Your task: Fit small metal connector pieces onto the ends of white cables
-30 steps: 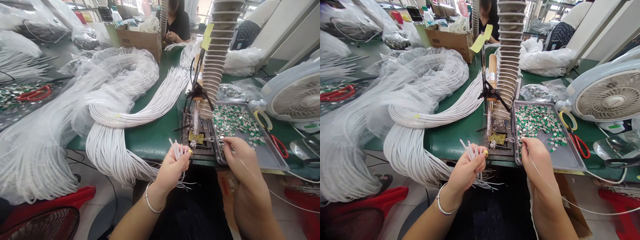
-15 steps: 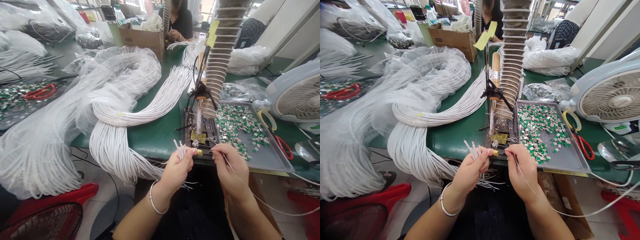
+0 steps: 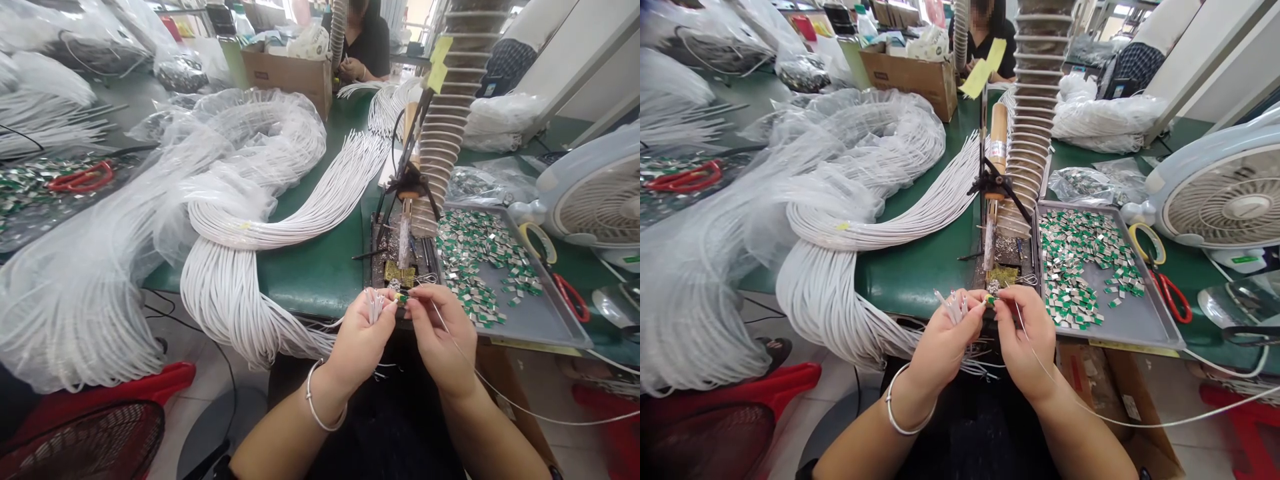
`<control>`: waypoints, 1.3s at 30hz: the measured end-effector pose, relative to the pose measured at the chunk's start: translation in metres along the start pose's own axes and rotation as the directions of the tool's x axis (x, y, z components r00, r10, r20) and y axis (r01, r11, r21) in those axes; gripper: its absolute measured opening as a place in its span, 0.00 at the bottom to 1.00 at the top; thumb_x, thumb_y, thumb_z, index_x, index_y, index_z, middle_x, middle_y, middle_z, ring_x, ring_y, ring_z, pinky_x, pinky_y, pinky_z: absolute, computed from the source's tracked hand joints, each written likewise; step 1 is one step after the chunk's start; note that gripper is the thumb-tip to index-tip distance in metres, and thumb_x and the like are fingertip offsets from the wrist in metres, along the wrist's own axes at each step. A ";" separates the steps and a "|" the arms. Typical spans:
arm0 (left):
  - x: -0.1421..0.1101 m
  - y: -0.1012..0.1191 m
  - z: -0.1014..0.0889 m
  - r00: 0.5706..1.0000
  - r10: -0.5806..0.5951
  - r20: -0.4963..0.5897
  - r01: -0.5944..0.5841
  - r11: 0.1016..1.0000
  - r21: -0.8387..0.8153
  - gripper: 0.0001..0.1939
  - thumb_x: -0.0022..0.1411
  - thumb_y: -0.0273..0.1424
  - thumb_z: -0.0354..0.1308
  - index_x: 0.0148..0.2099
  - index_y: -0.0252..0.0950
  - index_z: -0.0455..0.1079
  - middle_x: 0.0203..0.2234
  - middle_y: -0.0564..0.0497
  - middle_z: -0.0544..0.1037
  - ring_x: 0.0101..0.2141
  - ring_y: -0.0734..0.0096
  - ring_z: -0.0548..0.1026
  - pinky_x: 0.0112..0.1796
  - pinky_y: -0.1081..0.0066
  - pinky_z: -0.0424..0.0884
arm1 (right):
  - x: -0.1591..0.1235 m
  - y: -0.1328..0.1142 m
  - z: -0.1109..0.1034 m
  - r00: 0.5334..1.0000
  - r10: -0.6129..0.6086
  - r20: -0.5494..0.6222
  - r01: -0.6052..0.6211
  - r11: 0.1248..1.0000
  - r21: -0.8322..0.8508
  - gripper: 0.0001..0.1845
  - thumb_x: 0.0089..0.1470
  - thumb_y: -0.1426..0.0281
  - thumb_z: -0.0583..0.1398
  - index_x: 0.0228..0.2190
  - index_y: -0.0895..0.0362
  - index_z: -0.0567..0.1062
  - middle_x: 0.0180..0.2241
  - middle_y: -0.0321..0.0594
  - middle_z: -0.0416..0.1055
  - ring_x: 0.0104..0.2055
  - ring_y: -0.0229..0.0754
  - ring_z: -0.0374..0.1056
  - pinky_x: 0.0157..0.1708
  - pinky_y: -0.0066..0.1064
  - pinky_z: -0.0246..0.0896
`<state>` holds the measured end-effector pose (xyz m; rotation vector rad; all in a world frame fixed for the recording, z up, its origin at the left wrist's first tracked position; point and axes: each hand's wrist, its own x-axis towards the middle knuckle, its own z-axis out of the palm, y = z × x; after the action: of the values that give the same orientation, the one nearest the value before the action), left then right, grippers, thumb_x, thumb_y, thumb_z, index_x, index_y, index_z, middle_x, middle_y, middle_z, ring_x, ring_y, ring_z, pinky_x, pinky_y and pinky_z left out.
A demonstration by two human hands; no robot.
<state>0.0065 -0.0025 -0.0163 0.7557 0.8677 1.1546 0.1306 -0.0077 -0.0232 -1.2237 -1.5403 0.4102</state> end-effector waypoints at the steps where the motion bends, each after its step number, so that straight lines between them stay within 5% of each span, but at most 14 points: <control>1: 0.000 0.001 0.001 1.000 0.007 0.005 -0.007 1.000 0.011 0.06 0.59 0.31 0.58 0.37 0.35 0.68 0.29 0.54 0.70 0.22 0.82 0.59 0.27 0.76 0.60 | 0.000 0.000 0.001 1.000 0.003 -0.005 -0.003 1.000 0.005 0.08 0.56 0.76 0.57 0.38 0.54 0.71 0.35 0.38 0.68 0.32 0.36 0.69 0.31 0.30 0.70; 8: -0.002 -0.002 -0.001 0.996 0.088 0.024 -0.090 0.990 0.104 0.03 0.61 0.28 0.54 0.38 0.35 0.67 0.27 0.54 0.68 0.29 0.76 0.65 0.34 0.74 0.63 | -0.003 -0.001 0.004 1.000 0.012 -0.018 -0.012 1.000 0.000 0.06 0.56 0.75 0.58 0.36 0.55 0.71 0.34 0.37 0.67 0.31 0.35 0.68 0.29 0.29 0.69; 14: -0.002 -0.002 0.001 0.997 0.074 0.000 -0.073 0.982 0.176 0.03 0.61 0.28 0.52 0.38 0.36 0.67 0.25 0.55 0.66 0.26 0.75 0.64 0.30 0.74 0.62 | 0.000 -0.004 0.003 0.998 -0.070 -0.004 0.070 0.995 -0.075 0.06 0.56 0.76 0.57 0.35 0.54 0.70 0.33 0.37 0.68 0.31 0.36 0.67 0.29 0.29 0.68; 23: 0.000 0.004 0.004 0.997 0.020 -0.081 0.000 0.971 0.239 0.03 0.59 0.29 0.52 0.36 0.36 0.65 0.24 0.56 0.64 0.25 0.75 0.62 0.28 0.74 0.60 | -0.009 0.002 -0.001 0.977 -0.208 -0.042 0.203 0.975 -0.093 0.16 0.58 0.76 0.51 0.47 0.57 0.67 0.38 0.44 0.71 0.34 0.39 0.70 0.32 0.34 0.71; 31: 0.002 0.008 0.006 0.993 0.033 -0.117 -0.004 0.971 0.240 0.04 0.58 0.30 0.53 0.36 0.35 0.67 0.26 0.55 0.68 0.28 0.74 0.66 0.33 0.74 0.64 | -0.007 0.006 -0.003 0.927 -0.375 -0.018 0.370 0.921 -0.122 0.15 0.55 0.80 0.56 0.43 0.55 0.72 0.37 0.43 0.75 0.41 0.42 0.73 0.38 0.37 0.73; 39: 0.002 0.013 0.008 0.994 0.033 -0.105 -0.008 0.972 0.235 0.04 0.59 0.31 0.54 0.35 0.35 0.66 0.29 0.54 0.70 0.29 0.74 0.66 0.34 0.74 0.63 | 0.001 -0.001 -0.004 0.925 -0.379 -0.021 0.370 0.913 -0.171 0.14 0.55 0.79 0.56 0.40 0.53 0.74 0.37 0.43 0.74 0.39 0.43 0.73 0.35 0.38 0.73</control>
<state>0.0077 0.0026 -0.0017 0.9021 1.1028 1.1311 0.1334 -0.0082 -0.0202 -1.0192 -1.7421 -0.0034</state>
